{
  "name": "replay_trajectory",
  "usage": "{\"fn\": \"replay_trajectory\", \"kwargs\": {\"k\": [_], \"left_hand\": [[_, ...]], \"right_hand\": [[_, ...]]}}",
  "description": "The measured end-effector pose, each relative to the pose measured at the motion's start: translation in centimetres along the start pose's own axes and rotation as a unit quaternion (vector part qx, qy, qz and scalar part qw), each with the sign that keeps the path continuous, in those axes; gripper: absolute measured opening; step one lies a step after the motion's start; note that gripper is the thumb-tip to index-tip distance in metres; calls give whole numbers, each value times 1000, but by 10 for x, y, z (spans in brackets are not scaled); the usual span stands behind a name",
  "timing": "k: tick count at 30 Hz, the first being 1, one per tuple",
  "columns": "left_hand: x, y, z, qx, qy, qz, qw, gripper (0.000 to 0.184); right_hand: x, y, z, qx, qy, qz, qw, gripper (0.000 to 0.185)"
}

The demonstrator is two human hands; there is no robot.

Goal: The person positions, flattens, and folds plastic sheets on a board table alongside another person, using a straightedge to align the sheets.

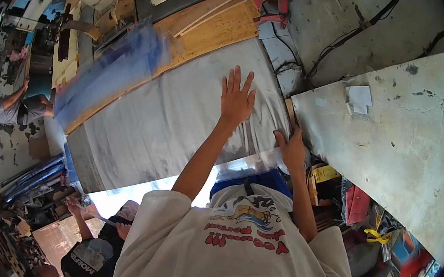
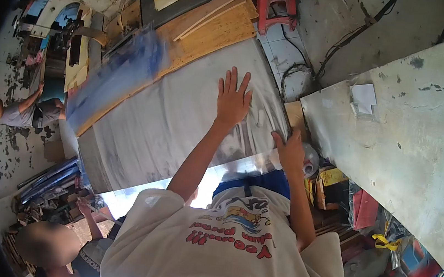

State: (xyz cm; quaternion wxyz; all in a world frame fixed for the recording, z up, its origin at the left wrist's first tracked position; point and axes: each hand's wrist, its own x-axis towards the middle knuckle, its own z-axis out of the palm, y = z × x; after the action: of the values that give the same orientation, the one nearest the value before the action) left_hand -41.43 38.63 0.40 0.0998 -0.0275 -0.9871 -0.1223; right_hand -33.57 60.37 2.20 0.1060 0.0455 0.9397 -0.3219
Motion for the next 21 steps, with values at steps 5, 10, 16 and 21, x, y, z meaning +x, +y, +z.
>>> {"fn": "replay_trajectory", "kwargs": {"k": [5,10,16,21], "left_hand": [[-24,14,-11,-42,-57,61,996,59],[-29,37,-34,-35,-83,63,994,65],[-48,38,-10,-92,-90,76,989,65],[-38,48,-26,-44,-62,-41,996,71]], "right_hand": [[-9,5,-13,-25,-15,11,1000,64],[-6,18,0,7,-21,4,1000,63],[-1,32,4,79,-53,28,995,57],[-5,13,-12,68,-72,48,994,50]]}}
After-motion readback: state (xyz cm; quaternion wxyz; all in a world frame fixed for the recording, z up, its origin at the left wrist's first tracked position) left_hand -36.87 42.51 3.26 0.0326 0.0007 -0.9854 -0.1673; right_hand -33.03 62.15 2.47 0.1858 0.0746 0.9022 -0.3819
